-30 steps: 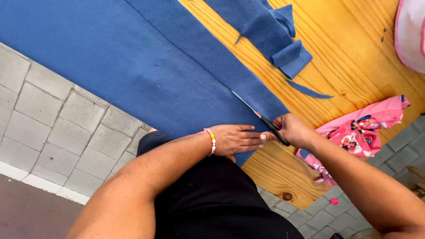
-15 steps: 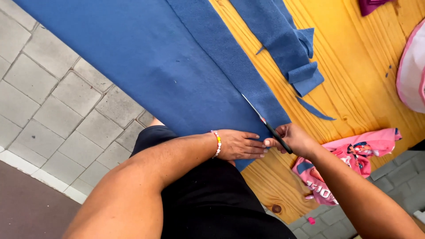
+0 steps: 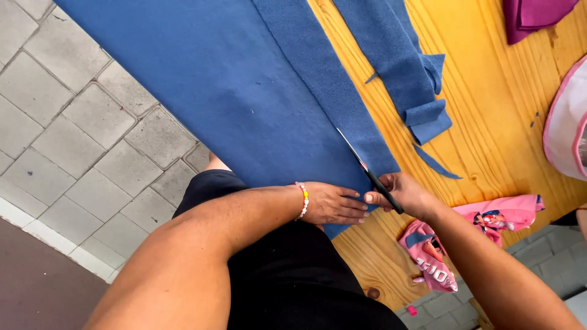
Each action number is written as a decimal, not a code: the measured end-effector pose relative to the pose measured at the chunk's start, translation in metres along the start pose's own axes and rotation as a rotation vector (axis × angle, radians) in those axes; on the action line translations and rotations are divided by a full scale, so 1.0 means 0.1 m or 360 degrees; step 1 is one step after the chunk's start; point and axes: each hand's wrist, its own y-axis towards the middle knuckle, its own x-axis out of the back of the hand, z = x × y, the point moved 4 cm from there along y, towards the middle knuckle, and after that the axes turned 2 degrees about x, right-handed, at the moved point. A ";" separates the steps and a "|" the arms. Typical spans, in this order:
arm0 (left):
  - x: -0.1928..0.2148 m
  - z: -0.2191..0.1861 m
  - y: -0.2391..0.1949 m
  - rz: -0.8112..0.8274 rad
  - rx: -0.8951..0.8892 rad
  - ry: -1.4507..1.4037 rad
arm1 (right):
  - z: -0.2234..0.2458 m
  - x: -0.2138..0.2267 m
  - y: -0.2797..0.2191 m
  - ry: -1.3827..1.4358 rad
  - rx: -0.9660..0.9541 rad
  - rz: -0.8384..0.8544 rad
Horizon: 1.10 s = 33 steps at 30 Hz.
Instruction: Cutting strips of blue fabric with scissors and folding the remaining pieces on a wooden table.
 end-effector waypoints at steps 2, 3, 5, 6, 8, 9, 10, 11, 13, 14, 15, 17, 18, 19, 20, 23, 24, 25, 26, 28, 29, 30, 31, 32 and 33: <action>-0.04 0.00 -0.01 0.0006 -0.0004 0.0001 | 0.08 0.03 0.02 -0.0018 0.0000 0.0003; -0.06 0.00 -0.02 0.0015 -0.0009 0.0003 | 0.13 0.05 0.03 -0.0035 0.0002 0.0006; -0.04 0.00 -0.01 0.0021 -0.0009 0.0001 | 0.16 0.05 0.03 -0.0045 0.0001 -0.0007; -0.03 0.00 -0.01 0.0031 -0.0008 -0.0005 | 0.17 0.04 0.03 -0.0051 0.0000 -0.0019; -0.08 0.01 -0.02 0.0033 -0.0017 0.0021 | 0.17 0.05 0.02 -0.0043 -0.0016 -0.0022; -0.10 0.01 -0.03 0.0040 -0.0030 0.0042 | 0.16 0.05 0.02 -0.0028 -0.0032 -0.0026; -0.11 0.00 -0.02 0.0037 -0.0029 0.0044 | 0.17 0.04 0.03 -0.0031 -0.0033 -0.0026; -0.11 0.00 -0.02 0.0022 -0.0014 0.0020 | 0.18 0.04 0.04 -0.0077 -0.0032 -0.0017; -0.19 0.00 -0.03 0.0004 0.0000 -0.0003 | 0.23 0.03 0.07 -0.0126 -0.0032 -0.0009; -0.27 0.00 -0.05 0.0000 0.0006 -0.0008 | 0.28 0.02 0.09 -0.0106 -0.0022 -0.0005; -0.35 -0.01 -0.07 -0.0004 0.0014 -0.0016 | 0.33 0.00 0.11 -0.0085 -0.0012 0.0001; -0.22 -0.02 -0.04 -0.0013 0.0012 -0.0021 | 0.34 -0.01 0.12 -0.0106 -0.0014 -0.0015; -0.16 -0.02 -0.03 -0.0020 0.0010 -0.0026 | 0.34 -0.01 0.13 -0.0125 -0.0014 -0.0032; -0.24 -0.02 -0.04 -0.0023 0.0010 -0.0024 | 0.39 -0.01 0.09 -0.0128 -0.0015 -0.0032; -0.33 -0.02 -0.05 -0.0034 0.0015 -0.0039 | 0.42 -0.01 0.04 -0.0112 -0.0031 -0.0054; -0.38 -0.01 -0.06 -0.0028 0.0025 -0.0037 | 0.44 -0.01 0.04 -0.0084 -0.0059 -0.0069; -0.36 -0.01 -0.05 -0.0007 0.0028 -0.0026 | 0.43 -0.01 0.06 -0.0066 -0.0074 -0.0063; -0.45 0.00 -0.07 -0.0008 0.0032 -0.0024 | 0.48 -0.01 0.07 -0.0069 -0.0073 -0.0060; -0.54 0.00 -0.08 0.0010 0.0027 -0.0008 | 0.53 -0.01 0.08 -0.0083 -0.0066 -0.0058; -0.64 0.01 -0.10 0.0028 0.0024 0.0010 | 0.60 0.00 0.10 -0.0100 -0.0057 -0.0055; -0.67 0.02 -0.10 0.0037 0.0027 0.0008 | 0.61 0.00 0.11 -0.0099 -0.0055 -0.0070; -0.70 0.02 -0.10 0.0047 0.0030 0.0005 | 0.62 0.01 0.12 -0.0097 -0.0054 -0.0085; -0.66 0.02 -0.08 0.0043 0.0033 0.0006 | 0.65 0.02 0.10 -0.0101 -0.0056 -0.0083; -0.63 0.02 -0.07 0.0074 0.0030 0.0018 | 0.68 0.04 0.07 -0.0148 -0.0067 -0.0100; -0.61 0.01 -0.07 0.0105 0.0030 0.0030 | 0.71 0.04 0.05 -0.0195 -0.0077 -0.0112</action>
